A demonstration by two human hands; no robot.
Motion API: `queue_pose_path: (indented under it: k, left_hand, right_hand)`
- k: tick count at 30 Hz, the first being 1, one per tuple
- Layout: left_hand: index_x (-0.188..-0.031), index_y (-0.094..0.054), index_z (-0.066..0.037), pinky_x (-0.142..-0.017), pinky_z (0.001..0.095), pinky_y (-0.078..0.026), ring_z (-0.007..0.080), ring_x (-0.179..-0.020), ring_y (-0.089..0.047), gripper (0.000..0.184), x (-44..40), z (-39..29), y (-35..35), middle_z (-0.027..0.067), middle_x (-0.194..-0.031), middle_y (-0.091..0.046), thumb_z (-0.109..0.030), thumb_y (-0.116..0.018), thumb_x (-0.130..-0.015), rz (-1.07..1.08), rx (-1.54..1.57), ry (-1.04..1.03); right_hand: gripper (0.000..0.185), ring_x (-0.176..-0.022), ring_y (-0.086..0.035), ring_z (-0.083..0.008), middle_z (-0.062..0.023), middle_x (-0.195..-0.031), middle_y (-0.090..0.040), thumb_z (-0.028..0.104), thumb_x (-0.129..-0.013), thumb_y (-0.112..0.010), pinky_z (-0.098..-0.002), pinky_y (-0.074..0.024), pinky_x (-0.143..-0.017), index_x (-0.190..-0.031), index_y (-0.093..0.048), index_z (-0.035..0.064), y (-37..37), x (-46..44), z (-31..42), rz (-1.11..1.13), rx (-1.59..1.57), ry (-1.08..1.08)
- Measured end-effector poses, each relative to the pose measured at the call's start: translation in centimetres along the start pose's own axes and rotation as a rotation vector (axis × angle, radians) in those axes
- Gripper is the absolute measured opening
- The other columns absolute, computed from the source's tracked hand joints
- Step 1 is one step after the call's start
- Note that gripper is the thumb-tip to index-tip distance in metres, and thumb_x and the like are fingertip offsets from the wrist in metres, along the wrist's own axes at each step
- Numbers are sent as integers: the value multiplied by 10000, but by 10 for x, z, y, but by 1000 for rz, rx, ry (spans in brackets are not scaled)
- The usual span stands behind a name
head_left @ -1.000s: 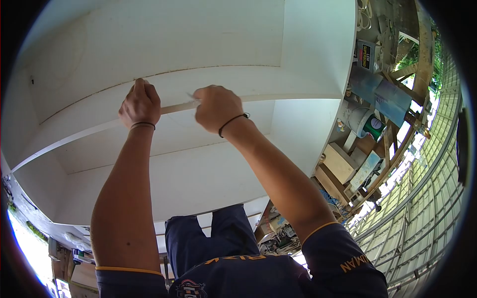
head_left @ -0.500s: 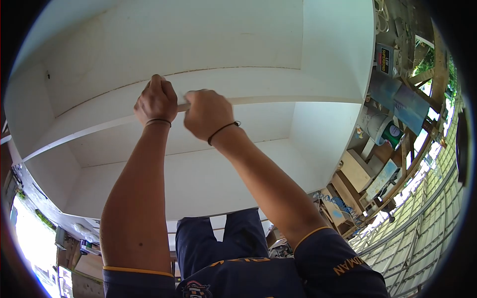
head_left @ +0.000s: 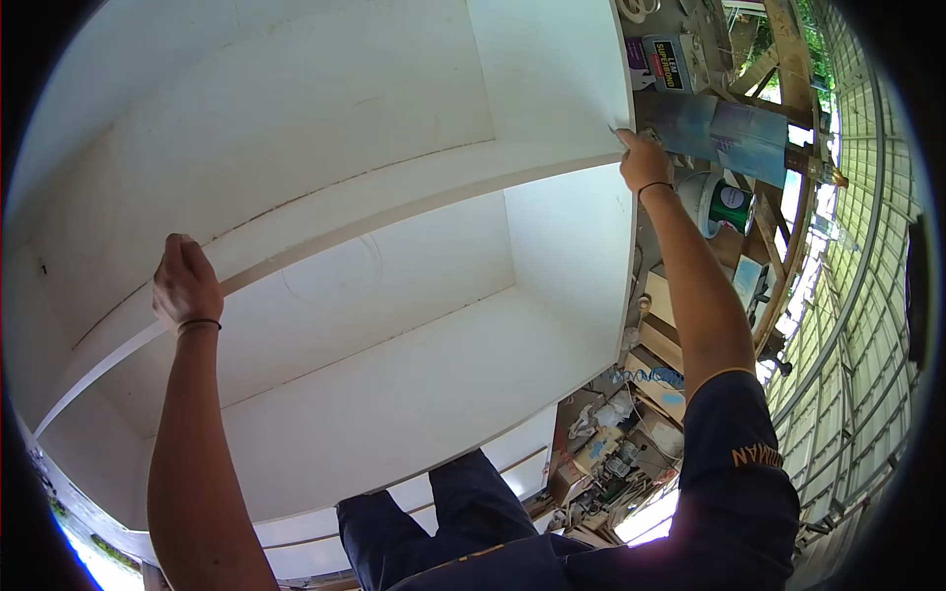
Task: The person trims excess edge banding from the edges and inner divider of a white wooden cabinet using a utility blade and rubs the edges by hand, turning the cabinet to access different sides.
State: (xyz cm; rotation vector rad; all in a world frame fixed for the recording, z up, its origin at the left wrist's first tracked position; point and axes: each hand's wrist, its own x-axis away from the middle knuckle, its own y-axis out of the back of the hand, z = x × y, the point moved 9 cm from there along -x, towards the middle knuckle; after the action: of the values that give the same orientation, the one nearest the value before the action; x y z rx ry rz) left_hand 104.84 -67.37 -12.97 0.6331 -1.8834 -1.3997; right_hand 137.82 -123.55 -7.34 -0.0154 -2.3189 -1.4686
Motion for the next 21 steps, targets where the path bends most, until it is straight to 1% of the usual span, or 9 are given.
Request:
queue_pose_path:
  k: [2, 4, 8, 10, 12, 15, 16, 18, 21]
  left_hand:
    - [-882, -532, -154, -639, 476, -452, 342, -791, -609, 277, -1, -2, 2, 79, -843, -649, -351, -345, -936, -25, 8, -12]
    - [-876, -528, -150, -636, 479, -448, 347, -785, -606, 280, 0, -1, 3, 89, -831, -646, -352, -345, -938, -36, 5, -29]
    - [-871, -536, -145, -630, 477, -444, 356, -789, -604, 279, -2, -2, 2, 101, -832, -646, -351, -357, -931, -34, -8, -39]
    - [-875, -542, -145, -628, 477, -442, 359, -790, -603, 272, -4, 0, 3, 103, -835, -646, -347, -367, -925, -53, -21, -28]
    - [-884, -561, -163, -628, 472, -445, 354, -796, -610, 239, -5, -1, 3, 100, -842, -650, -331, -393, -909, -112, 36, -109]
    - [-890, -593, -215, -665, 459, -484, 318, -829, -634, 223, -1, -9, 10, 59, -867, -671, -342, -410, -886, -91, -20, -42]
    - [-900, -599, -222, -698, 458, -496, 317, -849, -639, 240, 0, -13, 12, 64, -888, -675, -365, -407, -882, -64, -52, -4]
    - [-922, -610, -223, -729, 462, -506, 328, -850, -643, 262, 0, -15, 8, 83, -903, -677, -376, -402, -880, -35, -52, 8]
    - [-808, -623, -187, -711, 435, -505, 325, -819, -639, 320, 7, -23, 9, 83, -835, -679, -429, -428, -885, -10, 25, -81]
  right_hand:
    - [368, -993, -589, -334, -123, -1075, -599, 75, -816, -520, -445, -489, -843, -1143, -614, 215, -4, -8, -17, 53, 63, 22]
    - [352, -999, -584, -330, -116, -1078, -587, 70, -827, -520, -446, -490, -842, -1131, -621, 217, -10, -9, -8, 13, 141, 268]
    - [353, -1015, -583, -336, -131, -1113, -593, 65, -817, -539, -432, -487, -859, -1141, -619, 180, -18, -13, -24, 74, 0, 66]
    - [357, -1011, -587, -335, -140, -1112, -600, 62, -812, -540, -425, -486, -864, -1145, -615, 168, -11, -10, -6, 105, -14, 96]
    - [346, -989, -599, -333, -161, -1074, -626, 53, -795, -549, -416, -488, -863, -1123, -623, 133, 5, -3, 31, 93, -18, 183]
    - [313, -953, -608, -345, -162, -1015, -642, 49, -783, -545, -421, -495, -846, -1071, -645, 118, 18, 13, 93, 124, -94, 193]
    - [264, -925, -615, -351, -155, -955, -655, 47, -760, -536, -422, -503, -826, -989, -658, 91, 27, 22, 117, 96, -144, 201]
    - [249, -913, -617, -354, -156, -934, -657, 55, -750, -536, -421, -508, -814, -965, -657, 89, 36, 38, 167, 59, -164, 231]
    - [244, -915, -614, -349, -165, -944, -658, 74, -709, -530, -411, -497, -815, -915, -661, 72, 57, 69, 250, 2, -270, 211]
